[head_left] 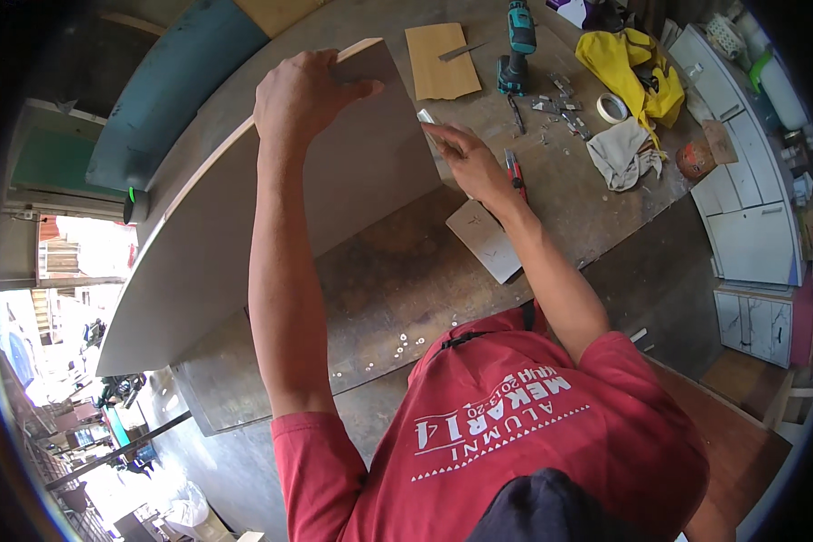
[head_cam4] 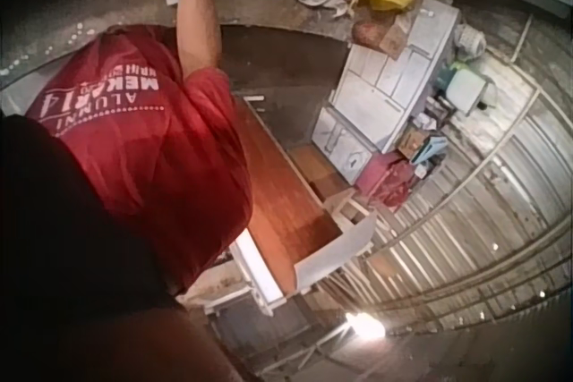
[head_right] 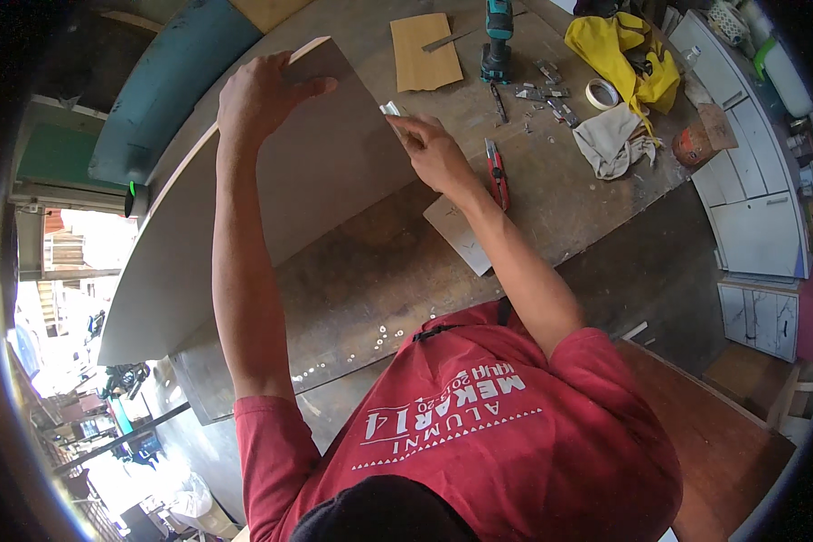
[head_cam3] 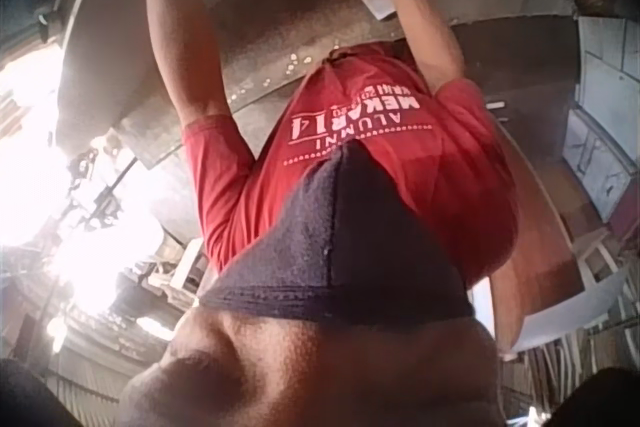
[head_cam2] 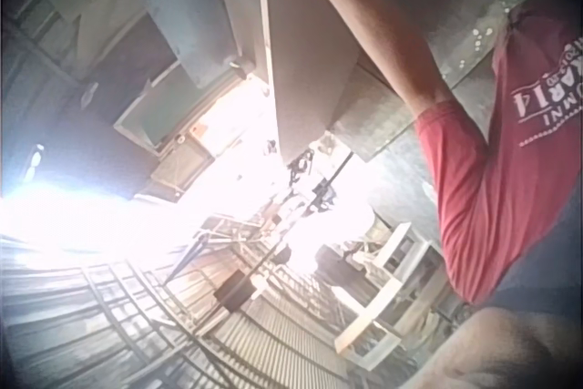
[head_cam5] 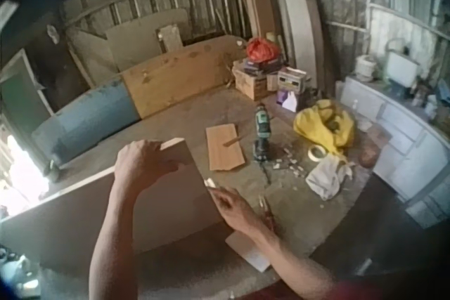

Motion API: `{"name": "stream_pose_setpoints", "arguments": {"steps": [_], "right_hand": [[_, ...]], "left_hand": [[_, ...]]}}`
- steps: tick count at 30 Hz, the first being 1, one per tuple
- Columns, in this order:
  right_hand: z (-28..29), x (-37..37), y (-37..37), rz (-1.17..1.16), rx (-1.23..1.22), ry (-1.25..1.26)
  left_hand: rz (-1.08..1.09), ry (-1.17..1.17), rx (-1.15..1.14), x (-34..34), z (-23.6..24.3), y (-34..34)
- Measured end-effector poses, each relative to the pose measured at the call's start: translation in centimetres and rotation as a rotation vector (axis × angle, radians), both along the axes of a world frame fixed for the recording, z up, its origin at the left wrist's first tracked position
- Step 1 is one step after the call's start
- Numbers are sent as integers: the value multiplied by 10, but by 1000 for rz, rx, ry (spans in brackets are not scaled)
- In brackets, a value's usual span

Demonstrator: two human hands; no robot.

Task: The person sands the edges of a wooden board using a sanding block, turns the board around, and sands the edges with a rotary power sander.

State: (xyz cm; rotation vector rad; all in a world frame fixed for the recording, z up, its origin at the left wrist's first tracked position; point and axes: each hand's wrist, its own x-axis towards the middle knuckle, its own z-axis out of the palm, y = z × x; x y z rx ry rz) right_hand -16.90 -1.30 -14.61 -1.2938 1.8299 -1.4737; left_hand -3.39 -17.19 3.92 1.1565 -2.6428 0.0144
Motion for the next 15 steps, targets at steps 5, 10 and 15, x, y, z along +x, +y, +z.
{"name": "stream_pose_setpoints", "arguments": {"steps": [5,10,15], "right_hand": [[-20,-6,3,49,115,-20],[-38,-8,7,41,257,78],[-66,-9,18,-11,325,178]], "left_hand": [[-13,22,-20,-1,0,2],[-32,38,-38,1,-1,3],[-47,61,-73,5,-9,-1]]}}
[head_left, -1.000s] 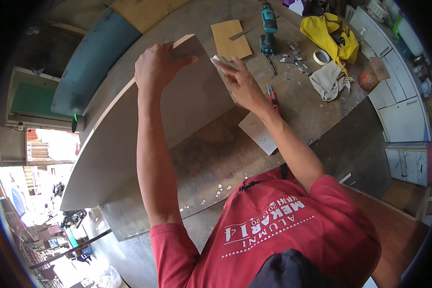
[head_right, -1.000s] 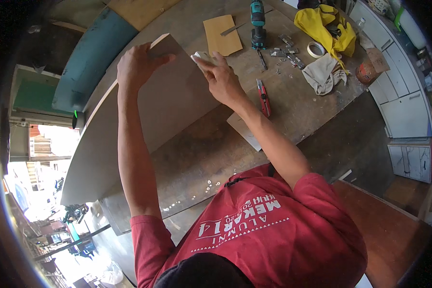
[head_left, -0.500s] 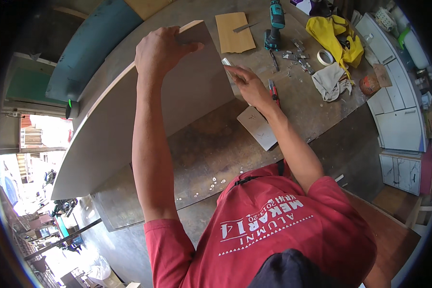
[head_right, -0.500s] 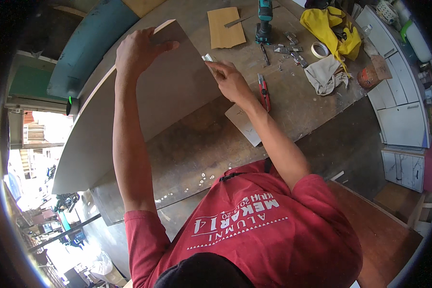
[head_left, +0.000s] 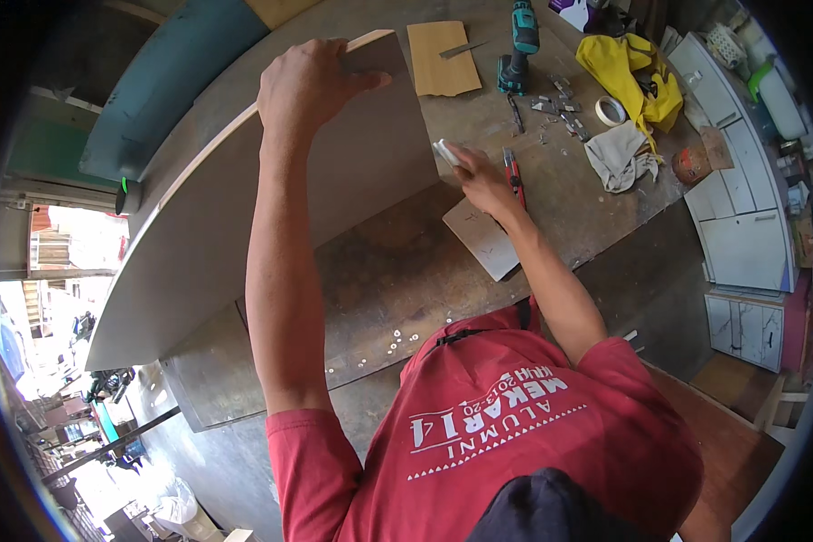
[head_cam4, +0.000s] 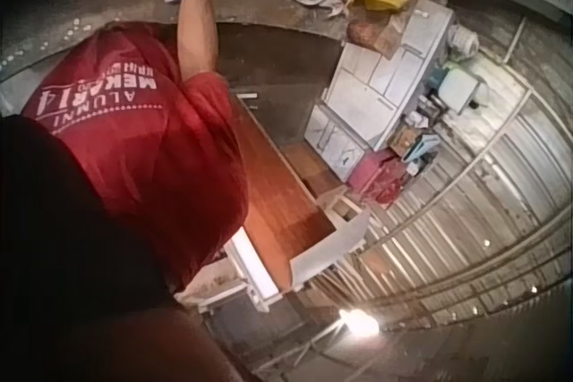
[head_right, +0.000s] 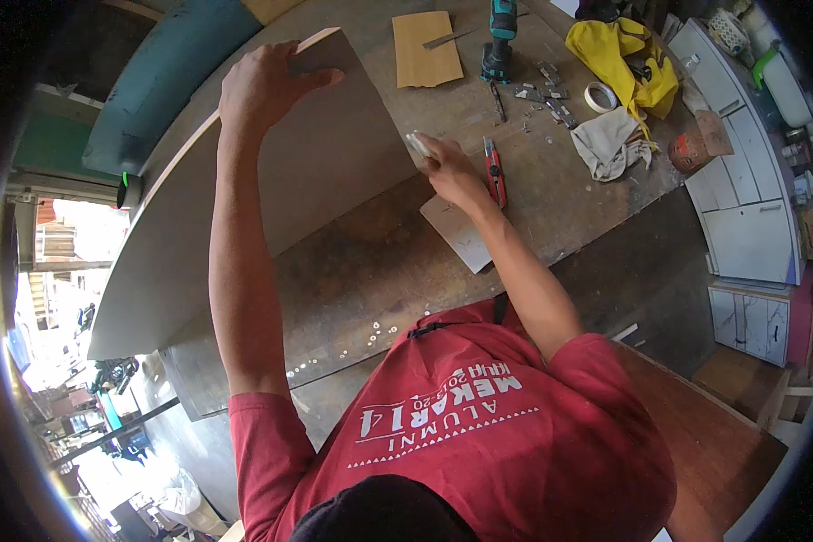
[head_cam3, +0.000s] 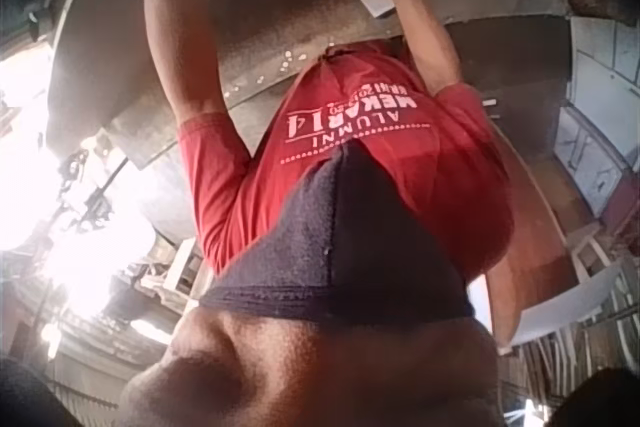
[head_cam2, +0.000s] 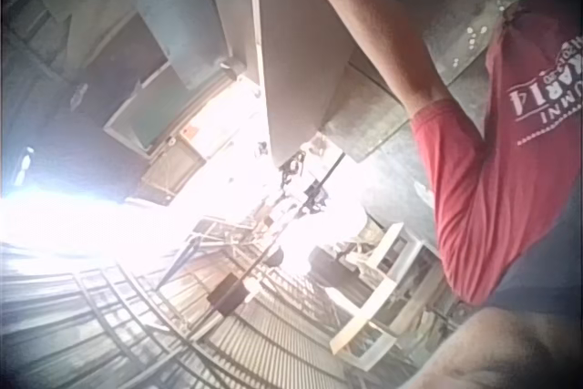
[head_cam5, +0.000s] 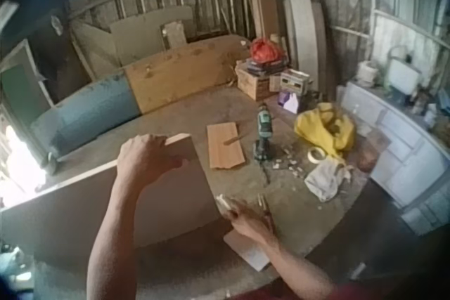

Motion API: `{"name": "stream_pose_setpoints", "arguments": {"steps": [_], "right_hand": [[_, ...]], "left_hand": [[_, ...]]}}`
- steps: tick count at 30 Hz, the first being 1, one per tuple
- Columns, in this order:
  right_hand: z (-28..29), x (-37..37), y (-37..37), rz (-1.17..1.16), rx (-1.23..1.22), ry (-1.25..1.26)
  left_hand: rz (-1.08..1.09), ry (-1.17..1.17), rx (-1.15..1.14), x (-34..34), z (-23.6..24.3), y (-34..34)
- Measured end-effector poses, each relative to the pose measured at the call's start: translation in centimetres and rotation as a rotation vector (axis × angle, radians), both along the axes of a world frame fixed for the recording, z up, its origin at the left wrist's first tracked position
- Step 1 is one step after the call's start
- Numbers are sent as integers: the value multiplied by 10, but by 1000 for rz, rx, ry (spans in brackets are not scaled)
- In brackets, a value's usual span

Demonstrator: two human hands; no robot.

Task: The person sands the edges of a wooden board using a sanding block, turns the board around, and sands the edges with a rotary power sander.

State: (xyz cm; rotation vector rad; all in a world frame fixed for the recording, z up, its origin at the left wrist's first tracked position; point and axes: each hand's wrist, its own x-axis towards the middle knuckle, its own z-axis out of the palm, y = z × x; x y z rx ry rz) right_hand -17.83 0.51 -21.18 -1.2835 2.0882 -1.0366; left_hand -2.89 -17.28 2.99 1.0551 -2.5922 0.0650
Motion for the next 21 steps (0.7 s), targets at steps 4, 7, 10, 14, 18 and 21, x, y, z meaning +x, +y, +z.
{"name": "stream_pose_setpoints", "arguments": {"steps": [4,7,10,14,18,21], "right_hand": [[-44,-15,16,-79,-277,76],[-56,-35,39,-122,-282,175],[-61,-60,68,-211,-220,295],[-59,-71,92,-419,25,473],[-62,-49,102,-458,52,656],[-60,-11,107,-109,-55,481]], "left_hand": [[-3,0,-2,-2,5,4],[11,-26,-3,-2,3,0],[10,-24,-11,-3,1,0],[5,8,-35,-2,-1,-3],[11,-23,-32,-4,3,-3],[23,-71,42,-5,5,-3]]}}
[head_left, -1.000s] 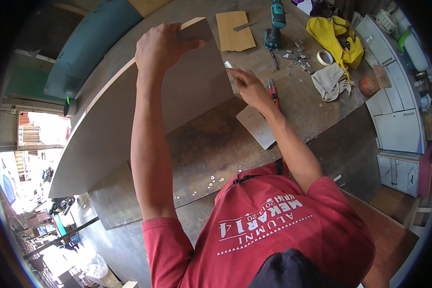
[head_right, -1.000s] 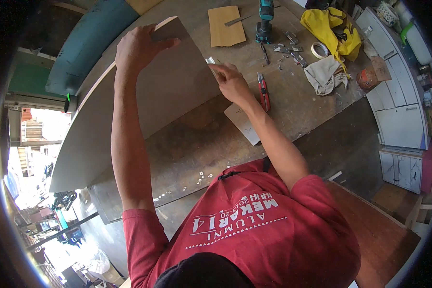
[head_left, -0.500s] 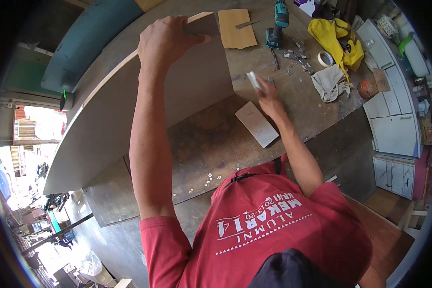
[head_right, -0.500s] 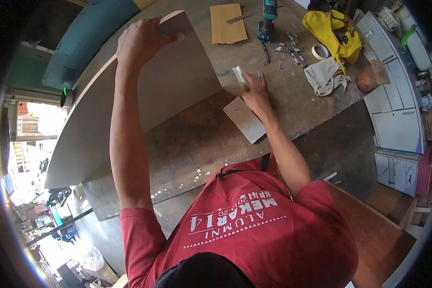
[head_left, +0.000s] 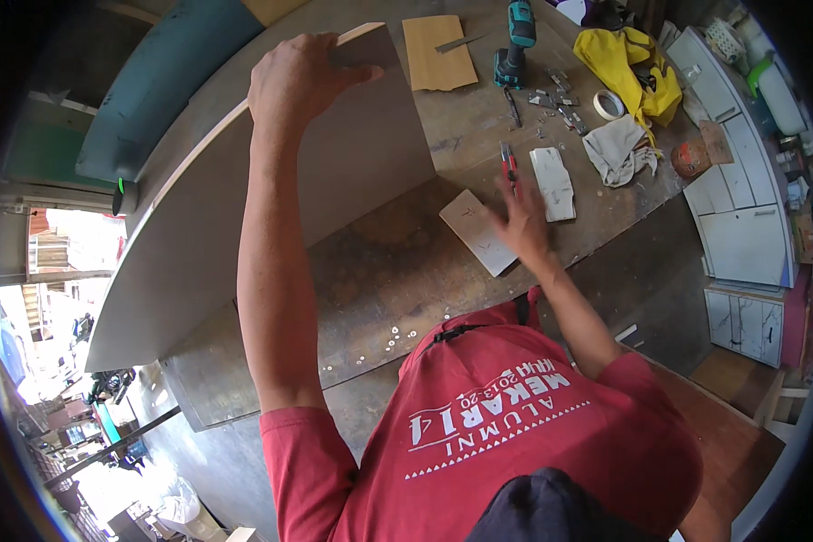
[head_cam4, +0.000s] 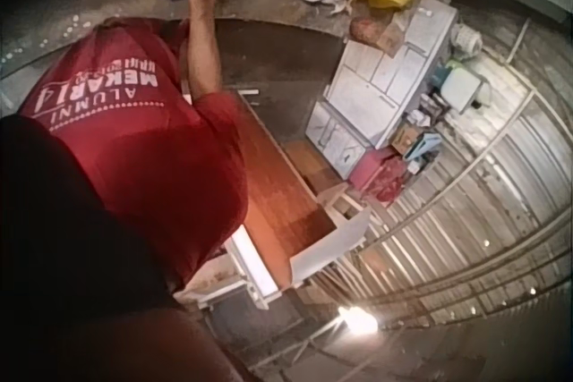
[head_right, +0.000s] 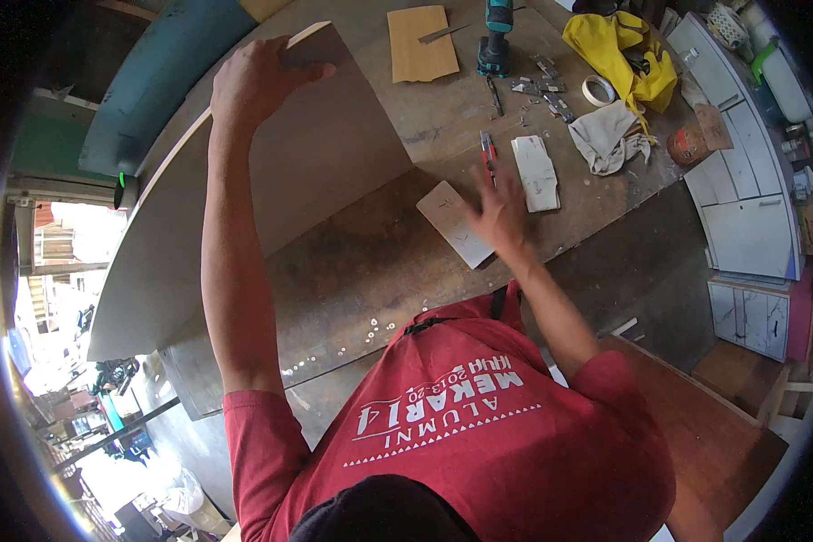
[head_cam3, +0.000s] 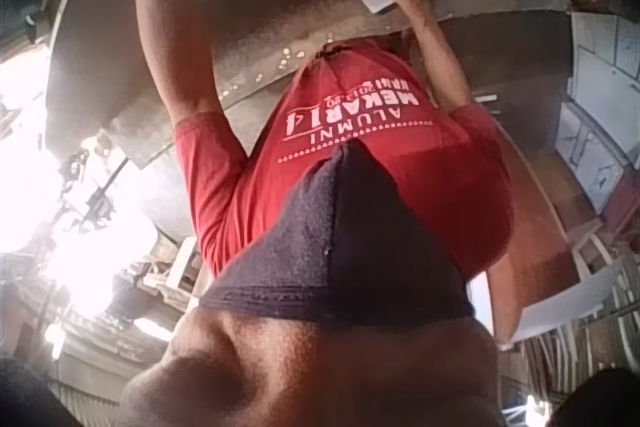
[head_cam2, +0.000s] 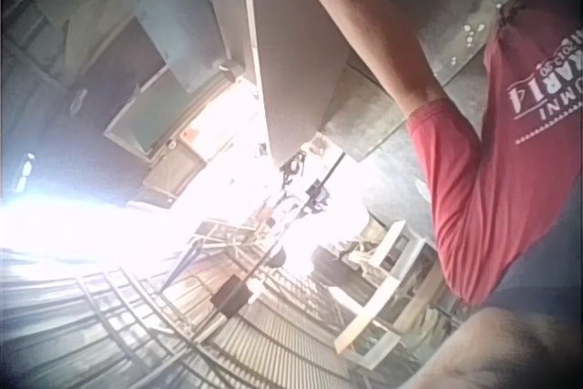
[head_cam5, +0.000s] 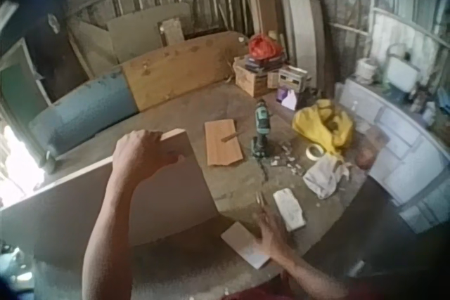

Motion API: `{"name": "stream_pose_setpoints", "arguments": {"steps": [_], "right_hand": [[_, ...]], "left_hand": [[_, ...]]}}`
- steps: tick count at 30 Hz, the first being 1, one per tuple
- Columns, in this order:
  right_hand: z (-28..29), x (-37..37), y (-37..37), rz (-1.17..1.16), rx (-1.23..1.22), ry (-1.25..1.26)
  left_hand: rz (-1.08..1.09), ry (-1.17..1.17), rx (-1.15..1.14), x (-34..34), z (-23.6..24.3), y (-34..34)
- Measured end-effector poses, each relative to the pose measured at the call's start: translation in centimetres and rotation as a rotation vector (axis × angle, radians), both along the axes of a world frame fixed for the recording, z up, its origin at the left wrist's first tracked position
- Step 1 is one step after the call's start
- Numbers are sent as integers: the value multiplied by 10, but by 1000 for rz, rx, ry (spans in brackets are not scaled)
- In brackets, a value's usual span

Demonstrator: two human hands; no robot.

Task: The person sands the edges of a wooden board using a sanding block, turns the board around, and sands the edges with a rotary power sander.

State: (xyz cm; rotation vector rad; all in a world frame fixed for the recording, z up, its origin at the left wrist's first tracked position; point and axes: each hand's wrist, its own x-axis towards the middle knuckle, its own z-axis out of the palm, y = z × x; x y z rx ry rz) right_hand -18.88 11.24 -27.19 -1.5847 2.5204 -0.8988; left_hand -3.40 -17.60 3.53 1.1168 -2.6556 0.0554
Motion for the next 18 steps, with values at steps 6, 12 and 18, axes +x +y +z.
{"name": "stream_pose_setpoints", "arguments": {"steps": [6,12,18], "right_hand": [[-10,55,18,146,180,141],[-10,1,12,-97,71,228],[19,-20,-8,42,-189,-64]], "left_hand": [[-15,37,-66,1,-1,7],[-14,51,-8,3,0,17],[19,-6,39,6,9,28]]}}
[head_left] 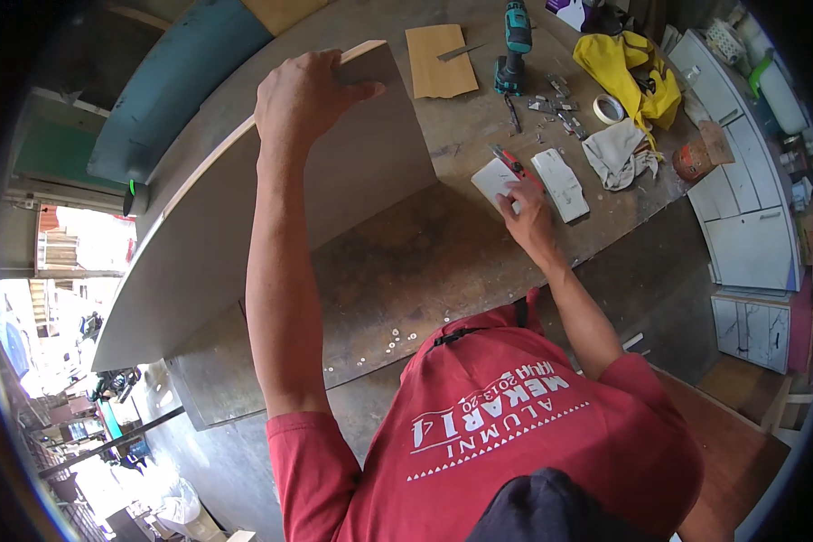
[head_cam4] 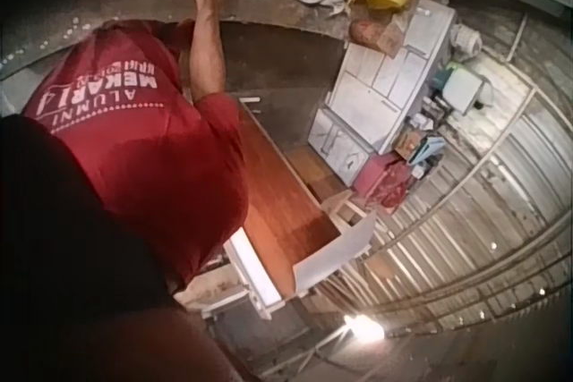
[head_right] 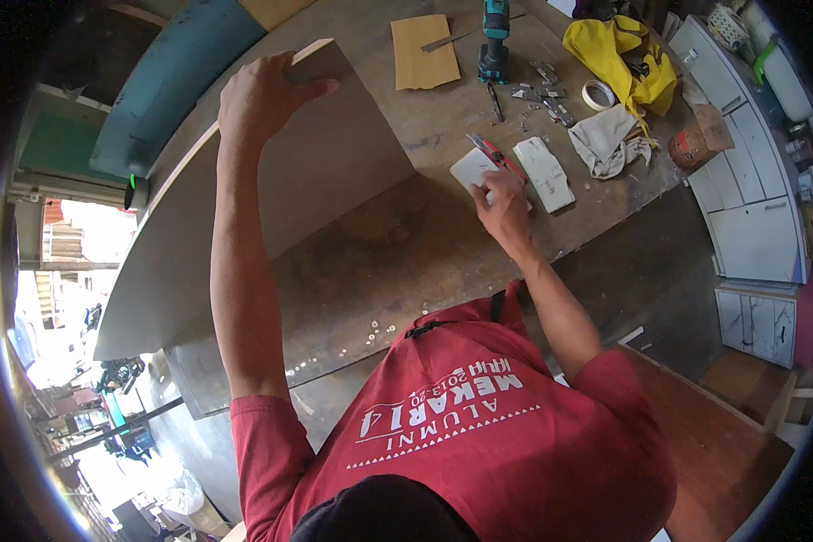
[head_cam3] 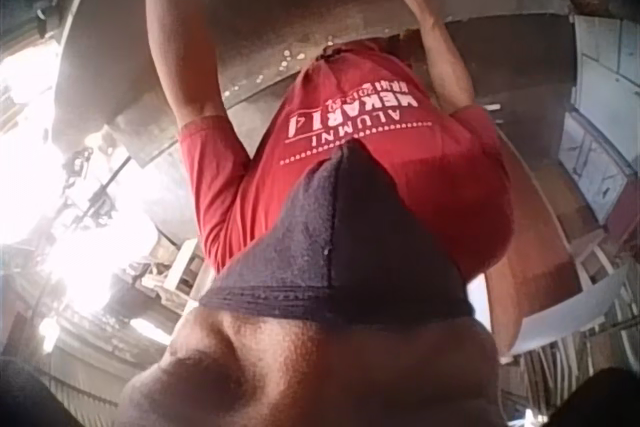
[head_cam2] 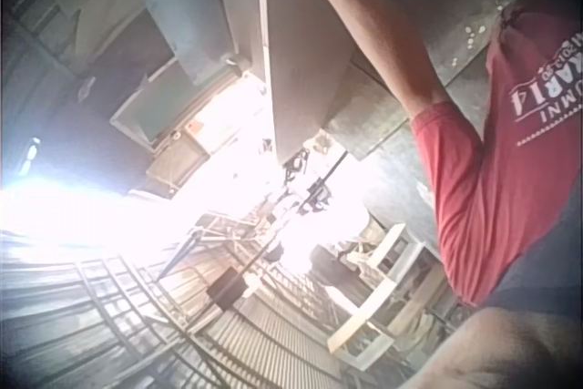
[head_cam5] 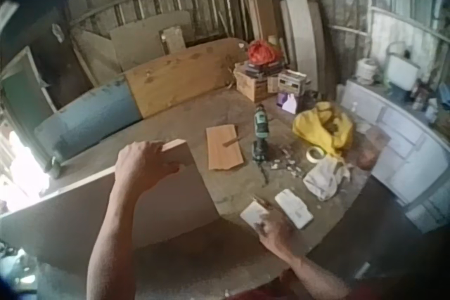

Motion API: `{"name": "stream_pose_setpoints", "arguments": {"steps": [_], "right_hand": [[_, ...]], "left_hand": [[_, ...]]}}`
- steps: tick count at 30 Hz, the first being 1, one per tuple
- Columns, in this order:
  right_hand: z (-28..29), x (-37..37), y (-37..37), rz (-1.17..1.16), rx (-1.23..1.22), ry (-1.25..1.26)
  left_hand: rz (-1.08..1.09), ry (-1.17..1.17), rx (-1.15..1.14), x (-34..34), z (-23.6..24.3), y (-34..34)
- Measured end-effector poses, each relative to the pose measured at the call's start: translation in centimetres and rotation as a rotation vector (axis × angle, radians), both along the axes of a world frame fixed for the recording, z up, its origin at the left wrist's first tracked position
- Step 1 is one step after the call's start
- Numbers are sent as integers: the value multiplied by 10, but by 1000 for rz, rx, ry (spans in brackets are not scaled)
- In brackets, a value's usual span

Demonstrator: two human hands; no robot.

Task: The person sands the edges of a wooden board using a sanding block, turns the board around, and sands the edges with a rotary power sander.

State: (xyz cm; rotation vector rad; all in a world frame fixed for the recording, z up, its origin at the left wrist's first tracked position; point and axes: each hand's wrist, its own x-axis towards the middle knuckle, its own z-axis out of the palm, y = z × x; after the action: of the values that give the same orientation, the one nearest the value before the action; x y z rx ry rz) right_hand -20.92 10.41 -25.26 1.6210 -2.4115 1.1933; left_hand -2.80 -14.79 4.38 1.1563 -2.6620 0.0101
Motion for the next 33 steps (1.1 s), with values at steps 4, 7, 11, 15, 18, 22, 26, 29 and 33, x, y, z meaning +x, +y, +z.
{"name": "stream_pose_setpoints", "arguments": {"steps": [4,7,11,15,18,22,26,29,33], "right_hand": [[25,21,-15,67,80,-408],[40,36,-43,248,-211,-822],[77,46,-68,321,-250,-885],[85,49,-61,454,-222,-756],[72,43,-42,484,-144,-755],[26,30,-27,635,109,-969],[62,38,-2,679,379,-1273],[106,44,21,743,384,-1759],[145,51,38,662,179,-2232]], "left_hand": [[-9,-9,-32,1,0,19],[-10,-31,-29,4,3,34],[17,2,-53,9,-2,55],[51,-67,-53,12,-2,80],[52,-46,-165,17,-10,105],[97,-17,-150,19,-16,147],[105,67,-93,31,-30,182],[96,49,-144,40,-45,202],[101,59,-160,43,-59,226]]}}
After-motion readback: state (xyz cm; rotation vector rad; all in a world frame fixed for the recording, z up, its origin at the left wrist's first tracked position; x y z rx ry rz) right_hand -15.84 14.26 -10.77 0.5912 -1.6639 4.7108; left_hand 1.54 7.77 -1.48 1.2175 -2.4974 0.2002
